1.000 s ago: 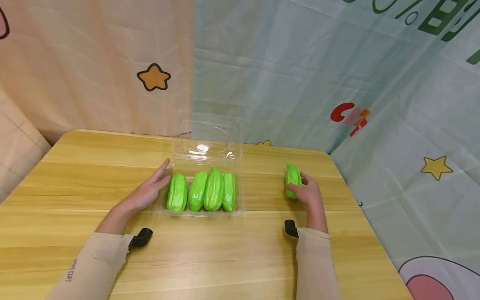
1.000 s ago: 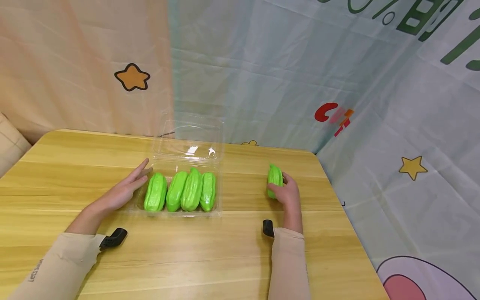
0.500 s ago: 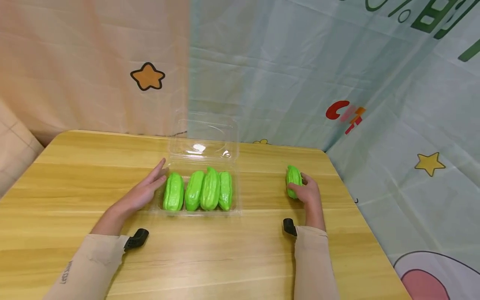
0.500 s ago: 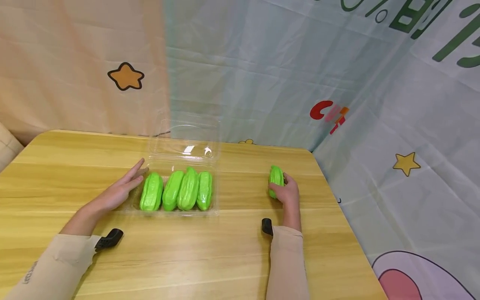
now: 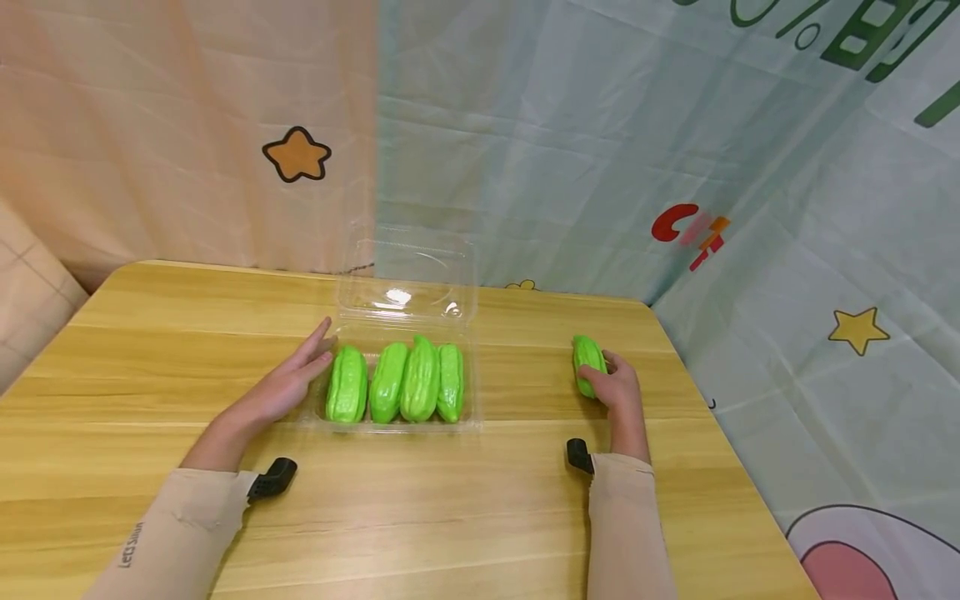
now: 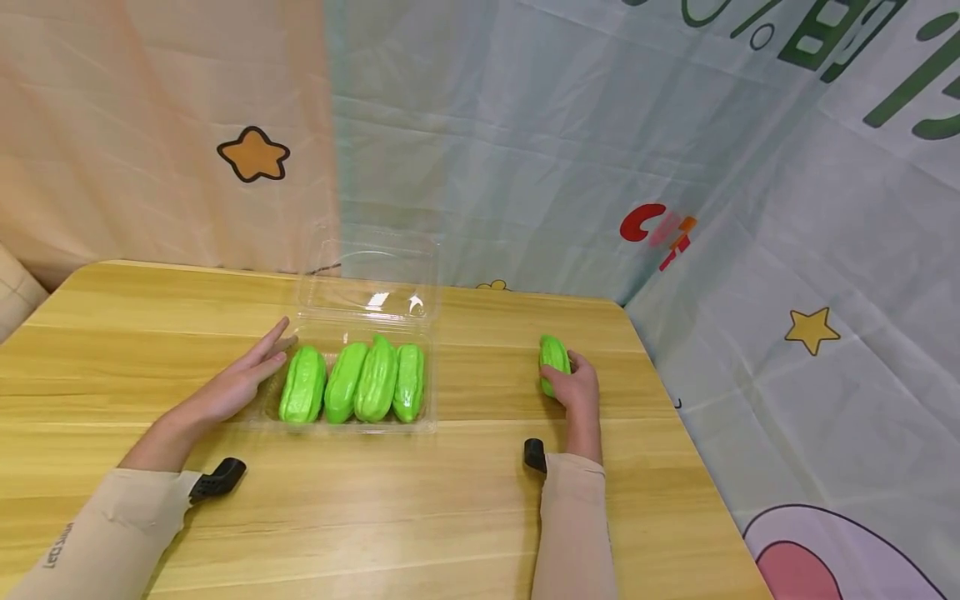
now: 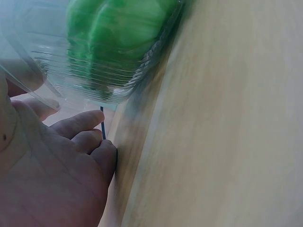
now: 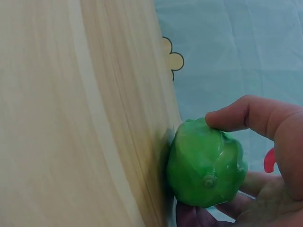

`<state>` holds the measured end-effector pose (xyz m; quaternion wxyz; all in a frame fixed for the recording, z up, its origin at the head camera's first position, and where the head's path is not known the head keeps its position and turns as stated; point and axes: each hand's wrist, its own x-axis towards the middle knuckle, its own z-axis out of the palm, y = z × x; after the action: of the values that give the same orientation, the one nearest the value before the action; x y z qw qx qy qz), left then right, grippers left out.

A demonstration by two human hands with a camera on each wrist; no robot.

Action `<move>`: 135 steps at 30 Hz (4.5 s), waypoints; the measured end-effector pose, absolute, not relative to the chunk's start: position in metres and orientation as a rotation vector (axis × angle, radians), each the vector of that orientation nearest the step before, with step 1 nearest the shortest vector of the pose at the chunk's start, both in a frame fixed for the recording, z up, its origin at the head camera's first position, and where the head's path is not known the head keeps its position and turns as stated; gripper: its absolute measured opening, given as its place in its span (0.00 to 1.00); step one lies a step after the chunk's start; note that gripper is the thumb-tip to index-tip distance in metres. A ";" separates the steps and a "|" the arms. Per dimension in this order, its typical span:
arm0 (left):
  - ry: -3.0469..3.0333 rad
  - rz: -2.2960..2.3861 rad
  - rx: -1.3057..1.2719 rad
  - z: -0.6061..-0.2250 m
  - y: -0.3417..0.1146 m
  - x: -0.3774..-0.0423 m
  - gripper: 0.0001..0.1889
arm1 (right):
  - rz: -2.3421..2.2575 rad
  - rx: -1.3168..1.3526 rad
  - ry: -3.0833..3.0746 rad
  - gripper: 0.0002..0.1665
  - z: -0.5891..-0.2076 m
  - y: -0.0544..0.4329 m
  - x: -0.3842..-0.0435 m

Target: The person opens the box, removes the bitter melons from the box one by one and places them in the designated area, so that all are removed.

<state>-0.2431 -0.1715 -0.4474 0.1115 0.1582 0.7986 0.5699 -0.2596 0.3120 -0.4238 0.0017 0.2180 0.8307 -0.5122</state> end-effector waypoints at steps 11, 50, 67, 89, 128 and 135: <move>2.330 1.678 0.445 -0.448 -0.171 -0.243 0.33 | -1.582 0.712 2.646 0.48 -0.425 0.312 -0.259; 2.342 1.655 0.431 -0.448 -0.172 -0.241 0.34 | -1.612 0.486 2.755 0.63 -0.396 0.298 -0.251; 2.347 1.644 0.409 -0.444 -0.172 -0.238 0.34 | -1.483 0.274 2.809 0.61 -0.372 0.262 -0.247; 2.311 1.679 0.436 -0.446 -0.173 -0.242 0.34 | -1.561 -0.066 2.670 0.59 -0.367 0.213 -0.237; 2.246 1.729 0.522 -0.448 -0.177 -0.239 0.36 | -1.466 -0.230 2.475 0.57 -0.374 0.152 -0.222; 2.249 1.716 0.531 -0.447 -0.177 -0.239 0.36 | -1.419 -0.229 2.489 0.58 -0.376 0.147 -0.221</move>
<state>-0.2390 -0.1770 -0.4469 0.1313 0.1829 0.7746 0.5910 -0.2214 0.1475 -0.3759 0.1333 -0.0790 0.8582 -0.4894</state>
